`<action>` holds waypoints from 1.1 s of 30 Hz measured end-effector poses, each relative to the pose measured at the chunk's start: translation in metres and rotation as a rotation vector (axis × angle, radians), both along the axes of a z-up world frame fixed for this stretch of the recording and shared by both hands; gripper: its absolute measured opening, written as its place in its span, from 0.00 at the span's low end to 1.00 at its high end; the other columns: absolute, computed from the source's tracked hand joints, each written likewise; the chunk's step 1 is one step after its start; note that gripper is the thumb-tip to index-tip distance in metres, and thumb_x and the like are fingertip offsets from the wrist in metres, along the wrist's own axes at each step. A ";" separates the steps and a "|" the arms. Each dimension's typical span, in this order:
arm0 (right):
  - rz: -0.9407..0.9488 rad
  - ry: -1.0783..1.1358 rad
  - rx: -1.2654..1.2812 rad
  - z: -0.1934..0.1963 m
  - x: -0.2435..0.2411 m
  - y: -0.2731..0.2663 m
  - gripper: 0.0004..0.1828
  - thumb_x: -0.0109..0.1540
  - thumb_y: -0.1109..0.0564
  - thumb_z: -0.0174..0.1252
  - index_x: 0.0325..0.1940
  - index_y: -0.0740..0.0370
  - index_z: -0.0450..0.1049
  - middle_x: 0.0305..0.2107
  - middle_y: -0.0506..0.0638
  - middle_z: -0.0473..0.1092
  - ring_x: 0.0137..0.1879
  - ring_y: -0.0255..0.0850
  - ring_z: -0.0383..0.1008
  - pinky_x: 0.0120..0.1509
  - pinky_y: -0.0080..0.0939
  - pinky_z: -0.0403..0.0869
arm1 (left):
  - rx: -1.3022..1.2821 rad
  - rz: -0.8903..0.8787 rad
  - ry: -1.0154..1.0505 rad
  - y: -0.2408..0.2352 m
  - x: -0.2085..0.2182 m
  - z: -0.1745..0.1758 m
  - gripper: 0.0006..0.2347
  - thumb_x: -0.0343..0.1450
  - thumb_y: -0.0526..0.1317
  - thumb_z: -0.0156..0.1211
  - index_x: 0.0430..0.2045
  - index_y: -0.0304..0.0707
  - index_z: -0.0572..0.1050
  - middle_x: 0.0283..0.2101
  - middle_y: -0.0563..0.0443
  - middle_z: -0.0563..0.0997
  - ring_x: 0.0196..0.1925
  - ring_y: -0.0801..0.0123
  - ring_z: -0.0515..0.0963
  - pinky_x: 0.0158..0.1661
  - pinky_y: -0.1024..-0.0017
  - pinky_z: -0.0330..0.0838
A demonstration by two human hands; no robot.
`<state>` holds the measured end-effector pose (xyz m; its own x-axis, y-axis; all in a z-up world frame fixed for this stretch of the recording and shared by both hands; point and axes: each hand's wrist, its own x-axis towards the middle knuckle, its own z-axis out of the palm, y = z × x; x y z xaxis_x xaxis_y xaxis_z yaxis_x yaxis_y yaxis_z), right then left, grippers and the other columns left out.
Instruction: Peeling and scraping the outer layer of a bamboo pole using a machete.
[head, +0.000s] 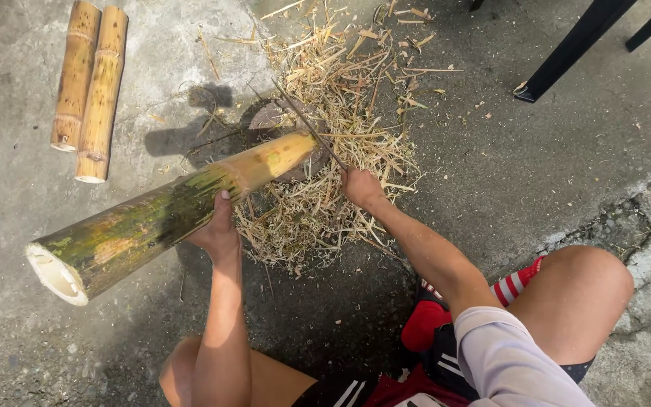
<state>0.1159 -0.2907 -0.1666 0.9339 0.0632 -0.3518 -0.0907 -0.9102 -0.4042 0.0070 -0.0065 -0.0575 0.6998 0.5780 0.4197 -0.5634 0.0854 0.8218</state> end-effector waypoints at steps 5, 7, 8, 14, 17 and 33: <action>0.093 -0.101 -0.004 0.047 -0.015 0.023 0.25 0.73 0.41 0.37 0.51 0.63 0.71 0.28 0.65 0.77 0.37 0.62 0.80 0.48 0.61 0.78 | -0.029 0.038 -0.045 -0.005 0.001 0.004 0.19 0.71 0.27 0.69 0.54 0.28 0.70 0.55 0.41 0.77 0.56 0.62 0.80 0.62 0.63 0.76; 0.174 -0.134 -0.026 0.029 -0.009 0.022 0.25 0.72 0.41 0.38 0.51 0.63 0.71 0.27 0.65 0.77 0.36 0.62 0.80 0.48 0.62 0.78 | -0.037 0.020 -0.061 -0.006 -0.004 0.003 0.19 0.71 0.27 0.68 0.55 0.28 0.69 0.56 0.41 0.77 0.57 0.62 0.80 0.63 0.62 0.77; 0.086 -0.106 0.017 0.011 -0.007 0.018 0.25 0.72 0.41 0.38 0.49 0.64 0.71 0.27 0.65 0.76 0.36 0.62 0.80 0.46 0.62 0.78 | -0.044 0.022 -0.037 -0.007 -0.007 -0.002 0.20 0.71 0.27 0.68 0.56 0.29 0.68 0.56 0.42 0.76 0.57 0.63 0.79 0.62 0.63 0.75; 0.086 -0.090 0.037 0.034 -0.012 0.020 0.24 0.73 0.42 0.37 0.47 0.64 0.70 0.25 0.63 0.75 0.34 0.60 0.80 0.45 0.61 0.78 | -0.017 0.033 0.011 -0.016 -0.011 0.010 0.22 0.71 0.27 0.68 0.58 0.28 0.67 0.57 0.41 0.76 0.59 0.62 0.78 0.64 0.63 0.74; 0.088 -0.074 0.043 0.014 -0.003 0.010 0.26 0.74 0.41 0.36 0.47 0.65 0.69 0.24 0.62 0.75 0.32 0.58 0.79 0.43 0.60 0.79 | -0.045 0.014 -0.024 -0.014 0.003 0.000 0.23 0.70 0.27 0.69 0.58 0.28 0.66 0.58 0.41 0.76 0.59 0.62 0.78 0.64 0.63 0.74; 0.148 -0.173 -0.039 0.028 -0.014 0.010 0.22 0.73 0.43 0.40 0.50 0.64 0.70 0.27 0.64 0.76 0.35 0.61 0.79 0.44 0.61 0.78 | -0.046 0.017 -0.030 -0.015 0.002 -0.003 0.23 0.70 0.28 0.69 0.58 0.27 0.66 0.58 0.40 0.75 0.59 0.61 0.78 0.64 0.62 0.74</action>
